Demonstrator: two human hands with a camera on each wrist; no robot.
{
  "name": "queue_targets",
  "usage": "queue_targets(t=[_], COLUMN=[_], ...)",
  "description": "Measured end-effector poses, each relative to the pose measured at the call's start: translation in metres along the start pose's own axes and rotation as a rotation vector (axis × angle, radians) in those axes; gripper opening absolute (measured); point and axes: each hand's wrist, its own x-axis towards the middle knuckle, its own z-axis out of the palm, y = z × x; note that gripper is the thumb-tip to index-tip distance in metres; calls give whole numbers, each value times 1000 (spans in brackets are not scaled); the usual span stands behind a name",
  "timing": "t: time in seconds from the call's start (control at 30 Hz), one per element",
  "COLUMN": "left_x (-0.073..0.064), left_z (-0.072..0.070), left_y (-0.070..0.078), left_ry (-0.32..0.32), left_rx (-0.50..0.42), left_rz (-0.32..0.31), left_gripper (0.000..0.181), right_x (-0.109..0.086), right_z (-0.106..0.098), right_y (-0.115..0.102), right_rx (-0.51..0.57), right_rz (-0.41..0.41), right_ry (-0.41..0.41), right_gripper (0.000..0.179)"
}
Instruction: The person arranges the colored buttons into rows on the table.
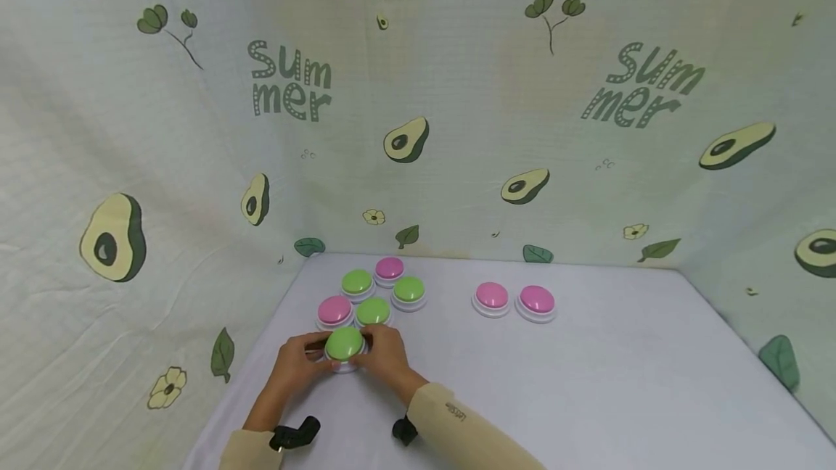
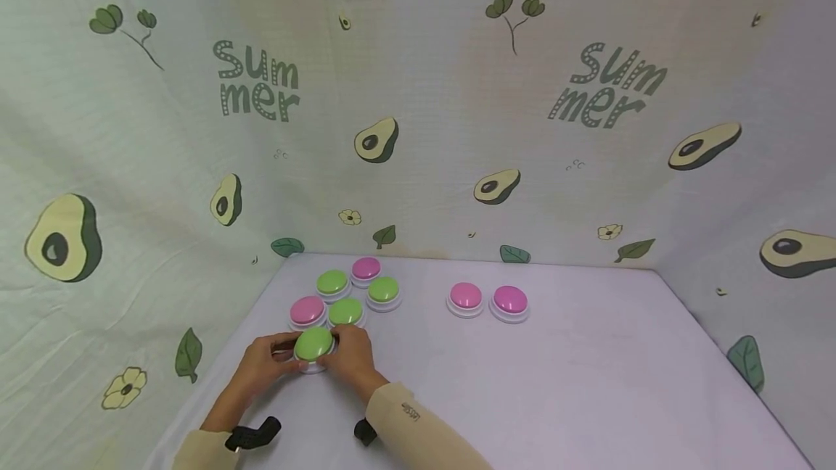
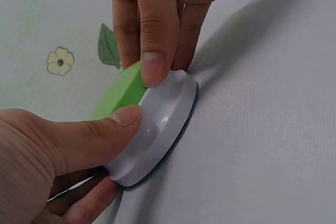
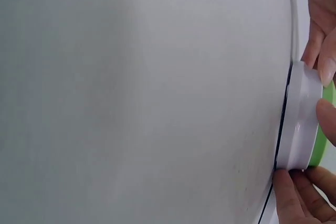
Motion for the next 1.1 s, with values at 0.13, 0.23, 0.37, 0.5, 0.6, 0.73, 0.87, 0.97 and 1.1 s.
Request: queue_targets(t=[0.13, 0.23, 0.37, 0.5, 0.6, 0.73, 0.87, 0.97, 1.1], left_x=[-2, -3, -6, -8, -10, -11, -12, -12, -10], left_z=[4, 8, 14, 22, 30, 43, 58, 69, 84], left_y=[4, 7, 11, 13, 17, 25, 33, 39, 46], left_ry=[4, 6, 5, 1, -3, -16, -29, -33, -47], left_rx=[-11, -18, -27, -47, -66, -91, -111, -124, -151], left_rz=[-20, -21, -15, -4, 22, 44, 52, 65, 89], left_gripper=[63, 63, 61, 59, 59, 60, 60, 61, 62], right_x=[-3, -6, -11, -19, -26, -34, -40, -44, -49], right_z=[-2, -5, -9, -18, -26, -37, -48, -57, -69], right_y=[0, 3, 8, 13, 18, 27, 35, 41, 51], right_rx=[13, 25, 51, 101, 130, 137, 138, 134, 131], right_rz=[28, 35, 53, 52, 49, 66, 77, 90, 110], right_ry=[19, 30, 38, 51, 54, 52, 60, 69, 84], right_gripper=[49, 50, 49, 48, 48, 48, 50, 52, 54])
